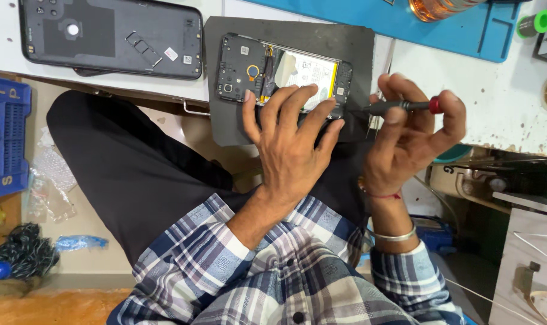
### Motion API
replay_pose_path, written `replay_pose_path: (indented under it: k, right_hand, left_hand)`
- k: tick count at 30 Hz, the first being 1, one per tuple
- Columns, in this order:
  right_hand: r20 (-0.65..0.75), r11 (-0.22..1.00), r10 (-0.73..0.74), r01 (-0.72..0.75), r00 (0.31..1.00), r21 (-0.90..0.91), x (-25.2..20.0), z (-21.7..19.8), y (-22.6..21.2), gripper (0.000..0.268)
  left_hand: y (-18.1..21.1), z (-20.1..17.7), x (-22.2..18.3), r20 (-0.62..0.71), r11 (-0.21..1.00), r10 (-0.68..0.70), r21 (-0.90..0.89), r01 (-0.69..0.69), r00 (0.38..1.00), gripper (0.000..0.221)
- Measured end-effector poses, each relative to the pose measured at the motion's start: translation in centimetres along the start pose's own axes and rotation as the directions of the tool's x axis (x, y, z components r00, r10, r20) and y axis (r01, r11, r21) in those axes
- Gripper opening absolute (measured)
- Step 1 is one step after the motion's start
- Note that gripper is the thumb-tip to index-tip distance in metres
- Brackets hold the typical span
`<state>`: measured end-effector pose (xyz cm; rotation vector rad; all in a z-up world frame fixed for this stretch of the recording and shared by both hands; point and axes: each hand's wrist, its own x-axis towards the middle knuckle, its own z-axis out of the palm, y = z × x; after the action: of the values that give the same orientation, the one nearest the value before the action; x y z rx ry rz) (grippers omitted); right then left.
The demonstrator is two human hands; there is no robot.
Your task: The person uses a screwdriver to remove screws from the internal frame of a disassembled smartphone. They carefully unscrew multiple fasteners around the battery and camera areas, placing the removed screws on the workbench.
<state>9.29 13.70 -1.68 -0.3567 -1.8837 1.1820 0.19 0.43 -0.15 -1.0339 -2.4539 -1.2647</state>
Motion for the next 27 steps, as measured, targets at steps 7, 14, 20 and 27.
replay_pose_path:
  k: [7, 14, 20, 27]
  right_hand:
    - [0.130, 0.993, 0.116, -0.117, 0.985, -0.003, 0.0, -1.0, -0.7, 0.090]
    - [0.218, 0.999, 0.045, -0.050, 0.975, 0.017, 0.3, -0.9, 0.2, 0.091]
    - [0.231, 0.999, 0.035, -0.041, 0.972, 0.018, 0.2, -0.9, 0.5, 0.092]
    - [0.262, 0.999, 0.038, -0.036, 0.964, -0.014, 0.4, -0.9, 0.0, 0.094]
  left_hand:
    - [0.0, 0.2, -0.1, -0.012, 0.999, -0.024, -0.029, 0.023, 1.000, 0.030]
    - [0.1, 0.1, 0.0, -0.008, 0.999, -0.029, -0.027, 0.028, 1.000, 0.028]
    - [0.0, 0.2, 0.0, -0.006, 0.999, -0.027, -0.022, 0.026, 1.000, 0.029]
    - [-0.1, 0.4, -0.1, -0.010, 1.000, -0.020, -0.016, 0.020, 1.000, 0.030]
